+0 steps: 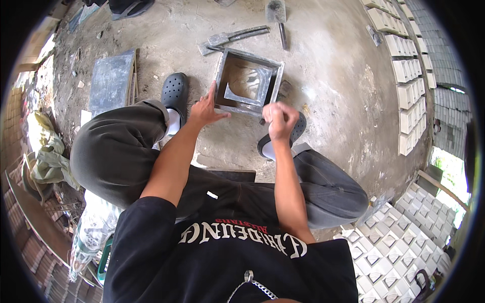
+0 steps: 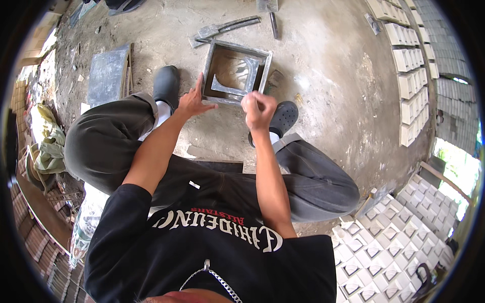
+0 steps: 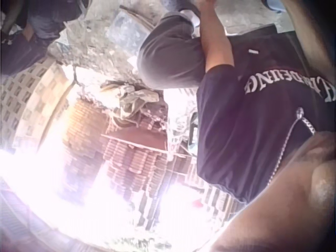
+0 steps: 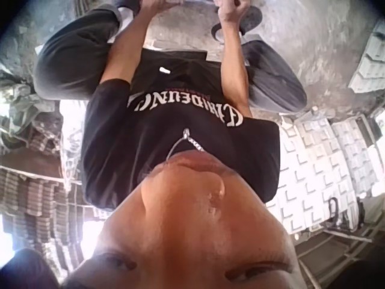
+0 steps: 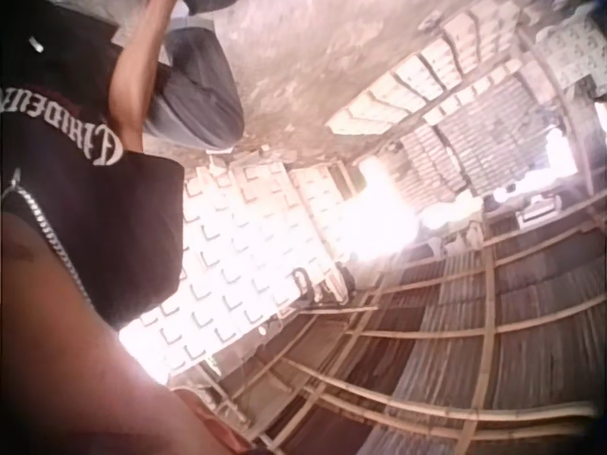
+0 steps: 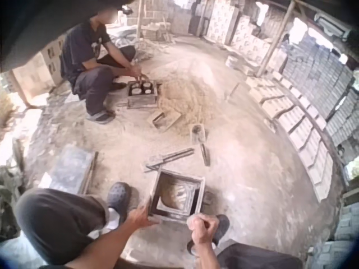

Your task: The person prepares a metal brick mold by applying a material to the inside edges and base with a small brush.

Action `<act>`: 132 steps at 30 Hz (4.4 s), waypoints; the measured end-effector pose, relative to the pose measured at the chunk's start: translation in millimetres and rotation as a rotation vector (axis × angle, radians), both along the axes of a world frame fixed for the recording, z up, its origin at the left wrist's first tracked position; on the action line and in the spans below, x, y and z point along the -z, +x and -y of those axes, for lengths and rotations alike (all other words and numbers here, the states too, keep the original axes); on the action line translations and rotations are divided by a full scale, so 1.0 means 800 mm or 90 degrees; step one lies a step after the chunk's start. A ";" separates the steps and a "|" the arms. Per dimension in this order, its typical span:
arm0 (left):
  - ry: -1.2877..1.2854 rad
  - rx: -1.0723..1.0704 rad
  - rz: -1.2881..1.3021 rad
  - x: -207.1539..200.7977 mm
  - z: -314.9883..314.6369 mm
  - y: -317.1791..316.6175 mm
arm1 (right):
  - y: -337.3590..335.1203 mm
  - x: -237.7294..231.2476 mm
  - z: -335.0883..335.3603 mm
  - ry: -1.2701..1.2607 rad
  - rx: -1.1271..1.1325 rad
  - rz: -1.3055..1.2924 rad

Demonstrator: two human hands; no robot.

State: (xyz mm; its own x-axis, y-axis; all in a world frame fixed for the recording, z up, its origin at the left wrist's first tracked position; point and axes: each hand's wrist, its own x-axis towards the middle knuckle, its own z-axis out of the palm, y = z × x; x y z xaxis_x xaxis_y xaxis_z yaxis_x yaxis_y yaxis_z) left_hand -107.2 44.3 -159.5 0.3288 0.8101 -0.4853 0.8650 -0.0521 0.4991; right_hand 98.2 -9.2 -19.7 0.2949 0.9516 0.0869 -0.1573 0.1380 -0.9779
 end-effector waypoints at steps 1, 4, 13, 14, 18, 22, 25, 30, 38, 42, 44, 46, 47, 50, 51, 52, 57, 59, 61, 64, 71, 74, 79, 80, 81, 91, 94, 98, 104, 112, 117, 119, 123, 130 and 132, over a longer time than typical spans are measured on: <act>-0.004 -0.002 -0.011 -0.009 0.001 -0.005 | -0.006 -0.013 -0.007 -0.024 0.018 -0.009; 0.025 -0.003 -0.006 -0.001 0.003 -0.012 | -0.013 -0.048 0.009 0.053 0.001 -0.014; 0.036 0.012 0.050 0.019 -0.004 -0.015 | 0.001 -0.038 0.025 0.150 -0.062 0.079; 0.039 0.014 0.061 0.020 -0.003 -0.014 | 0.005 -0.025 0.029 0.122 -0.051 0.083; -0.012 0.022 0.070 0.010 -0.010 -0.013 | 0.003 -0.021 0.032 0.114 -0.028 0.112; -0.051 0.027 0.040 0.004 -0.012 -0.014 | -0.013 -0.019 0.040 0.173 -0.008 0.160; -0.107 0.043 0.007 -0.009 -0.016 -0.005 | -0.009 -0.013 0.030 0.105 0.002 0.139; -0.053 0.036 0.028 0.001 -0.011 -0.011 | -0.032 -0.005 0.031 0.191 0.038 0.151; -0.086 0.053 0.001 -0.018 -0.022 -0.003 | -0.038 0.006 0.022 0.143 0.009 0.120; -0.096 0.056 0.026 -0.006 -0.017 -0.012 | -0.049 -0.012 0.013 0.117 -0.026 0.112; -0.126 0.058 0.006 -0.008 -0.020 -0.006 | -0.056 -0.023 0.026 0.199 -0.020 0.107; -0.123 0.061 0.036 -0.006 -0.023 -0.008 | -0.056 0.016 0.011 0.216 -0.034 0.164; -0.081 0.051 0.082 0.004 -0.020 -0.016 | -0.062 0.005 0.006 0.169 -0.055 0.198; -0.085 0.072 0.056 0.015 -0.018 -0.014 | -0.065 -0.017 0.013 0.176 -0.041 0.192; -0.114 0.070 0.046 0.012 -0.019 -0.015 | -0.067 -0.026 0.016 0.220 -0.049 0.155; -0.109 0.076 0.056 0.011 -0.021 -0.010 | -0.062 -0.017 0.016 0.193 -0.042 0.155; -0.088 0.091 0.084 0.031 -0.018 -0.023 | -0.066 -0.012 0.009 0.128 -0.023 0.100; -0.099 0.089 0.071 0.033 -0.015 -0.017 | -0.071 -0.026 0.015 0.226 -0.005 0.096; -0.082 0.090 0.089 0.037 -0.016 -0.019 | -0.077 0.000 0.010 0.224 -0.028 0.138; -0.074 0.092 0.104 0.034 -0.025 -0.019 | -0.091 0.003 -0.004 0.166 -0.085 0.198; -0.106 0.083 0.080 0.029 -0.021 -0.016 | -0.102 0.005 -0.011 0.165 -0.092 0.194; -0.120 0.094 0.074 0.027 -0.021 -0.020 | -0.111 -0.016 -0.016 0.211 -0.105 0.211; -0.114 0.089 0.087 0.031 -0.018 -0.021 | -0.104 0.011 -0.017 0.220 -0.155 0.219; -0.142 0.091 0.081 0.026 -0.018 -0.021 | -0.103 0.001 -0.016 0.190 -0.162 0.230; -0.144 0.084 0.070 0.021 -0.020 -0.013 | -0.098 -0.012 -0.015 0.177 -0.148 0.221; -0.135 0.082 0.068 0.025 -0.025 -0.019 | -0.066 -0.043 0.000 0.232 -0.083 0.092; -0.116 0.086 0.066 0.029 -0.020 -0.015 | -0.041 -0.007 0.004 0.099 -0.106 0.063; -0.083 0.079 0.077 0.034 -0.019 -0.018 | -0.035 -0.037 -0.002 0.108 -0.083 0.048; -0.060 0.087 0.109 0.046 -0.021 -0.016 | -0.023 -0.015 -0.012 0.030 -0.074 0.024; -0.080 0.082 0.071 0.022 -0.016 -0.006 | -0.002 -0.016 -0.003 0.019 -0.035 0.017; -0.073 0.062 0.087 0.026 -0.021 -0.014 | -0.002 -0.040 0.015 0.140 -0.036 0.005; -0.051 0.068 0.119 0.032 -0.020 -0.011 | 0.005 -0.021 0.005 0.048 -0.022 0.018; -0.052 0.068 0.084 0.038 -0.021 -0.019 | 0.004 -0.039 0.013 0.103 -0.013 -0.006; -0.052 0.082 0.076 0.040 -0.022 -0.012 | 0.007 -0.035 0.008 0.047 -0.026 -0.013; -0.063 0.081 0.052 0.041 -0.015 -0.018 | 0.007 -0.059 0.015 0.091 -0.020 -0.007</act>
State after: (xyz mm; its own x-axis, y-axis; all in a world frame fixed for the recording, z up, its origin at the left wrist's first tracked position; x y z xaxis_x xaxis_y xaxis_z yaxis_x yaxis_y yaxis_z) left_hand -121.7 56.1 -192.2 0.4669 0.7095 -0.5279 0.8112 -0.1060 0.5751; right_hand 103.4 -21.1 27.5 0.2665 0.9386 0.2193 -0.1748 0.2708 -0.9466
